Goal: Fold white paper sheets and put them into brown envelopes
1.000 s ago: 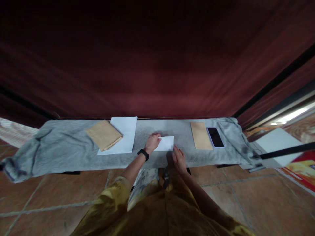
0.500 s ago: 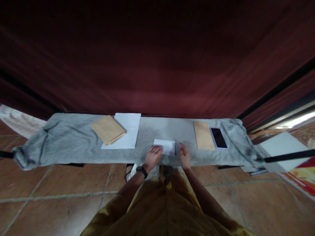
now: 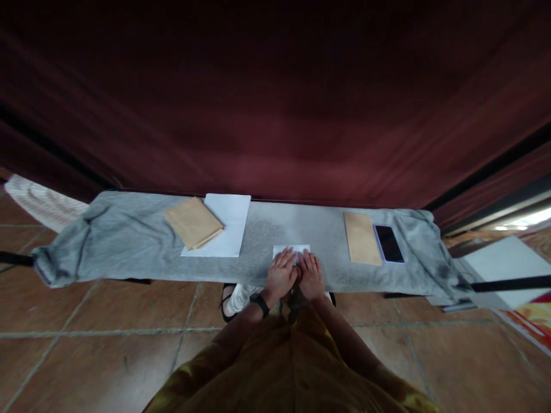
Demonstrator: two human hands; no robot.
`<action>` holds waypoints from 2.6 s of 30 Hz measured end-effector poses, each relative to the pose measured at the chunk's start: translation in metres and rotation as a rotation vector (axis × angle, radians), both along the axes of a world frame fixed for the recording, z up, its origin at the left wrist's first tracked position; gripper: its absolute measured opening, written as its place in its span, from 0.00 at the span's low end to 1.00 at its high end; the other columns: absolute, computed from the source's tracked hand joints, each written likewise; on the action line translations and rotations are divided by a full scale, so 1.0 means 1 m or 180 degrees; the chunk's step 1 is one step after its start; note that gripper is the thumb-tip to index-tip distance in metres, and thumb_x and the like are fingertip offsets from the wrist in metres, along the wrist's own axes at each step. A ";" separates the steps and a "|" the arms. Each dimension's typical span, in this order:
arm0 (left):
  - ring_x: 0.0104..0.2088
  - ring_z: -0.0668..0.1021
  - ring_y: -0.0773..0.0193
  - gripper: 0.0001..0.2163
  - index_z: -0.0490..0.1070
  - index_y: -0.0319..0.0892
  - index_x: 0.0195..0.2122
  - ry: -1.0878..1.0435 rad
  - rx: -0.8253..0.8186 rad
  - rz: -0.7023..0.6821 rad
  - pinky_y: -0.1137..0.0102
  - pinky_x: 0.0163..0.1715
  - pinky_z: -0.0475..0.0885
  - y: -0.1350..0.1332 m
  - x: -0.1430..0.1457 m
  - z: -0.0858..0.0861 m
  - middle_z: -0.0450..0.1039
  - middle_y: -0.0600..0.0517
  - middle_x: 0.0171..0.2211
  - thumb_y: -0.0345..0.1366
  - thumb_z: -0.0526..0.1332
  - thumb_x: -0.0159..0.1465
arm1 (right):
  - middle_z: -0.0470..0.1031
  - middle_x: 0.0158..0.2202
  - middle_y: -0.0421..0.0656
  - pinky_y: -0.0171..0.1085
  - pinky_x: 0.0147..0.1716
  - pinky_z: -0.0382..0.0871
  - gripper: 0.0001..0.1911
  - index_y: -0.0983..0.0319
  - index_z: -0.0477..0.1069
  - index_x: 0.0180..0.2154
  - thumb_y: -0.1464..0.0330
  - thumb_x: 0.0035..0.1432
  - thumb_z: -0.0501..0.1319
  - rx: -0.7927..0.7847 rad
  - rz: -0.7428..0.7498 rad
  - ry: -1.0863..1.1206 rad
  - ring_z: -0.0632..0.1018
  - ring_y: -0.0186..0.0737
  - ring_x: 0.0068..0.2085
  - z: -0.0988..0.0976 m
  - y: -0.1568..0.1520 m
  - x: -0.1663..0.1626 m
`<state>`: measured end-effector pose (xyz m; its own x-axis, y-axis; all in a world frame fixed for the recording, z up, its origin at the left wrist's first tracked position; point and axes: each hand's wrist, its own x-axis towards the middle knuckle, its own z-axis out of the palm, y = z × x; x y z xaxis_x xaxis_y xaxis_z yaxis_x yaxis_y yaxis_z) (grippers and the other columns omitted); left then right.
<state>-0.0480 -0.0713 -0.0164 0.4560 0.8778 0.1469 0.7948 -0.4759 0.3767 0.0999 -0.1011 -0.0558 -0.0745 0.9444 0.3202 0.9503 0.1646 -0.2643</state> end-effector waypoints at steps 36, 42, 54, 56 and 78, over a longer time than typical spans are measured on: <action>0.71 0.56 0.51 0.30 0.53 0.35 0.71 0.0634 0.0188 0.0653 0.52 0.70 0.50 0.007 -0.013 -0.018 0.53 0.39 0.71 0.48 0.48 0.73 | 0.58 0.69 0.61 0.55 0.66 0.53 0.32 0.73 0.50 0.70 0.60 0.74 0.43 -0.0040 -0.0028 -0.0266 0.60 0.53 0.69 -0.003 0.017 0.014; 0.71 0.57 0.47 0.32 0.55 0.41 0.71 0.0714 0.0249 0.0509 0.51 0.69 0.50 0.006 -0.017 -0.014 0.51 0.38 0.71 0.53 0.52 0.70 | 0.59 0.69 0.61 0.55 0.65 0.54 0.31 0.72 0.51 0.70 0.61 0.73 0.44 0.0042 -0.0014 -0.0255 0.61 0.54 0.68 -0.002 0.017 0.013; 0.70 0.58 0.46 0.32 0.56 0.39 0.70 0.0770 0.0419 0.0539 0.49 0.69 0.50 0.003 -0.011 -0.015 0.52 0.37 0.71 0.52 0.53 0.71 | 0.60 0.68 0.61 0.56 0.65 0.54 0.30 0.71 0.52 0.69 0.62 0.72 0.46 0.0050 0.0085 -0.0303 0.62 0.53 0.67 -0.003 -0.011 0.026; 0.70 0.58 0.47 0.30 0.58 0.39 0.69 0.0785 0.0461 0.0482 0.49 0.69 0.49 0.001 -0.009 -0.014 0.54 0.38 0.71 0.50 0.52 0.72 | 0.60 0.68 0.61 0.57 0.65 0.53 0.30 0.70 0.52 0.70 0.62 0.73 0.45 0.0042 0.0116 -0.0303 0.62 0.54 0.68 -0.004 -0.019 0.030; 0.71 0.57 0.54 0.26 0.58 0.55 0.69 0.0623 0.0494 -0.0832 0.54 0.70 0.48 -0.014 -0.024 -0.006 0.54 0.49 0.71 0.50 0.57 0.70 | 0.61 0.68 0.60 0.58 0.65 0.50 0.32 0.70 0.51 0.70 0.59 0.73 0.44 0.0071 0.0205 -0.0163 0.60 0.56 0.68 -0.007 -0.035 0.035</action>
